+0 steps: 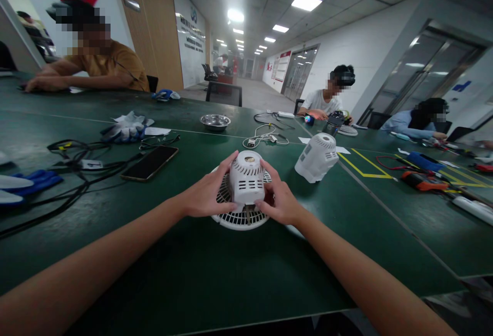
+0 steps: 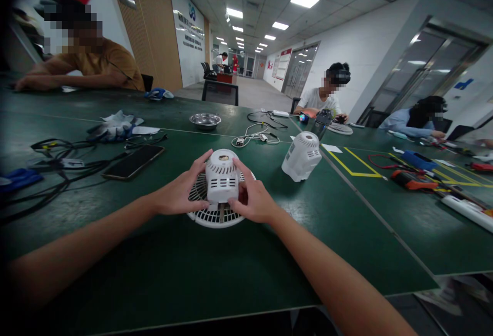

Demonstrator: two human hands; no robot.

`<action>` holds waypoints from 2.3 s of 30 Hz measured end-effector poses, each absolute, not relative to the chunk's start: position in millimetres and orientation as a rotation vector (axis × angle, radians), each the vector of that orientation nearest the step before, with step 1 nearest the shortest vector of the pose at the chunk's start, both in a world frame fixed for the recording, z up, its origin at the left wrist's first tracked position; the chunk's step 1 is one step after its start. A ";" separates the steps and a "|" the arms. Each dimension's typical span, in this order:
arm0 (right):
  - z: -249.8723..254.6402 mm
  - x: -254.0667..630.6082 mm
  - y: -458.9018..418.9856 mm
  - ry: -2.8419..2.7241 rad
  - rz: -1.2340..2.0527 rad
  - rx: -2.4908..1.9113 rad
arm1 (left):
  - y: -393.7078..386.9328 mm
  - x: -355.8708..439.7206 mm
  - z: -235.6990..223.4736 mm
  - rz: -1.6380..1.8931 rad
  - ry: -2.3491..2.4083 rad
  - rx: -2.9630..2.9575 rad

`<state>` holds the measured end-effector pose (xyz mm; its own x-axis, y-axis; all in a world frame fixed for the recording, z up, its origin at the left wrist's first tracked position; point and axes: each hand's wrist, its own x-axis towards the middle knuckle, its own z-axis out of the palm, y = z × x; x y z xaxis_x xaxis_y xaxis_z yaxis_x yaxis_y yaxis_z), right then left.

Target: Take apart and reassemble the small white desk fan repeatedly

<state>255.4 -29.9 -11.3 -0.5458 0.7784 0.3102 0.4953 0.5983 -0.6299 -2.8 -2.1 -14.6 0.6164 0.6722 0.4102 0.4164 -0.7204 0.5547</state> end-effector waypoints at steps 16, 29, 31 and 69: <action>0.6 260.7 -21.0 -2.211 0.874 -0.944 | -10.9 10.3 -9.6 0.956 0.922 2.481; 7.6 261.7 -26.0 -2.247 0.909 -0.973 | -12.6 4.2 0.8 0.868 0.848 2.411; 4.2 259.2 -25.6 -2.261 0.852 -0.994 | -12.7 4.7 -1.4 0.858 0.876 2.428; -15.8 252.9 -22.9 -2.007 0.322 -1.057 | 1.2 6.5 -15.5 0.861 1.246 2.429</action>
<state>252.9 -22.9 -15.8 -0.3062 0.7763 0.5510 0.5649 0.6140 -0.5512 6.5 1.2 -15.5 0.4511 0.8073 0.3806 0.6415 -0.5897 0.4906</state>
